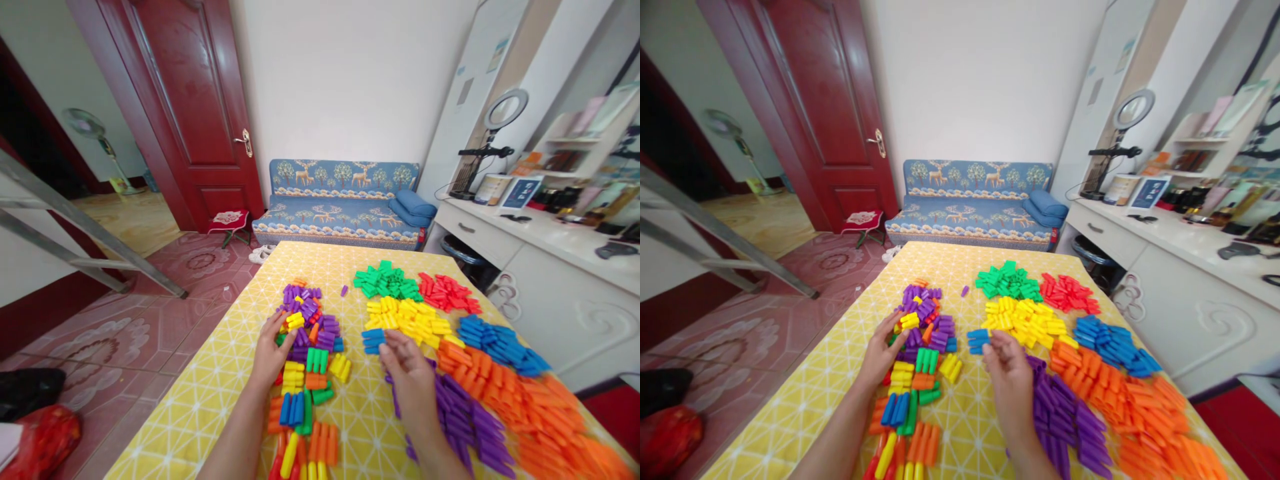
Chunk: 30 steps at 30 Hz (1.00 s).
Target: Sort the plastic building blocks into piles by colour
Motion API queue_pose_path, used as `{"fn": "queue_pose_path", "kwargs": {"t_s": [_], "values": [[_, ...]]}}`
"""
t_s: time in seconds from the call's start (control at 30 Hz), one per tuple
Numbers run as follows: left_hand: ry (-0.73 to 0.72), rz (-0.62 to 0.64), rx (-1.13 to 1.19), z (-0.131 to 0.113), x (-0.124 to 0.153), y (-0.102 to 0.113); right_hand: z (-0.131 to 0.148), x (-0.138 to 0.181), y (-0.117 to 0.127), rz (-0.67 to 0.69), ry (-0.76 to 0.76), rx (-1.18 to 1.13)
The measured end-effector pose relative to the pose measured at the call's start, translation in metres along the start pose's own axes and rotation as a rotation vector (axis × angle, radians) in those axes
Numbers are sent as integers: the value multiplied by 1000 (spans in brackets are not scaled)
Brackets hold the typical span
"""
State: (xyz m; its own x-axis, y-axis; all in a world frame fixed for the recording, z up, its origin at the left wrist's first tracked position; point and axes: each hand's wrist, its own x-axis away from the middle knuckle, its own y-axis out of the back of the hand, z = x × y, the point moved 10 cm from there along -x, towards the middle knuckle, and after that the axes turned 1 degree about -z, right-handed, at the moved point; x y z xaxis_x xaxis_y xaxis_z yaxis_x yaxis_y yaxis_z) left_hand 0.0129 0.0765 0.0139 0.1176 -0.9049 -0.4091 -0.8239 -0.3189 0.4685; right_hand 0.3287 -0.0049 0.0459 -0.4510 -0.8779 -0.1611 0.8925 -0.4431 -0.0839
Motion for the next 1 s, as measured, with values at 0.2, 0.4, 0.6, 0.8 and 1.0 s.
{"fn": "queue_pose_path", "kwargs": {"t_s": [0.2,0.4,0.6,0.8,1.0], "values": [[-1,1,-10,3,0,-1,50,-111,150,-239,210,408],[-19,-8,-12,5,-2,-3,18,-176,248,-215,122,1066],[-19,-11,7,8,-1,-3,-12,-177,254,-89,58,1217],[-15,-20,10,5,-1,-2,25,-162,231,-144,198,1239],[-28,-15,22,2,0,-1,47,-85,93,98,325,776]]}}
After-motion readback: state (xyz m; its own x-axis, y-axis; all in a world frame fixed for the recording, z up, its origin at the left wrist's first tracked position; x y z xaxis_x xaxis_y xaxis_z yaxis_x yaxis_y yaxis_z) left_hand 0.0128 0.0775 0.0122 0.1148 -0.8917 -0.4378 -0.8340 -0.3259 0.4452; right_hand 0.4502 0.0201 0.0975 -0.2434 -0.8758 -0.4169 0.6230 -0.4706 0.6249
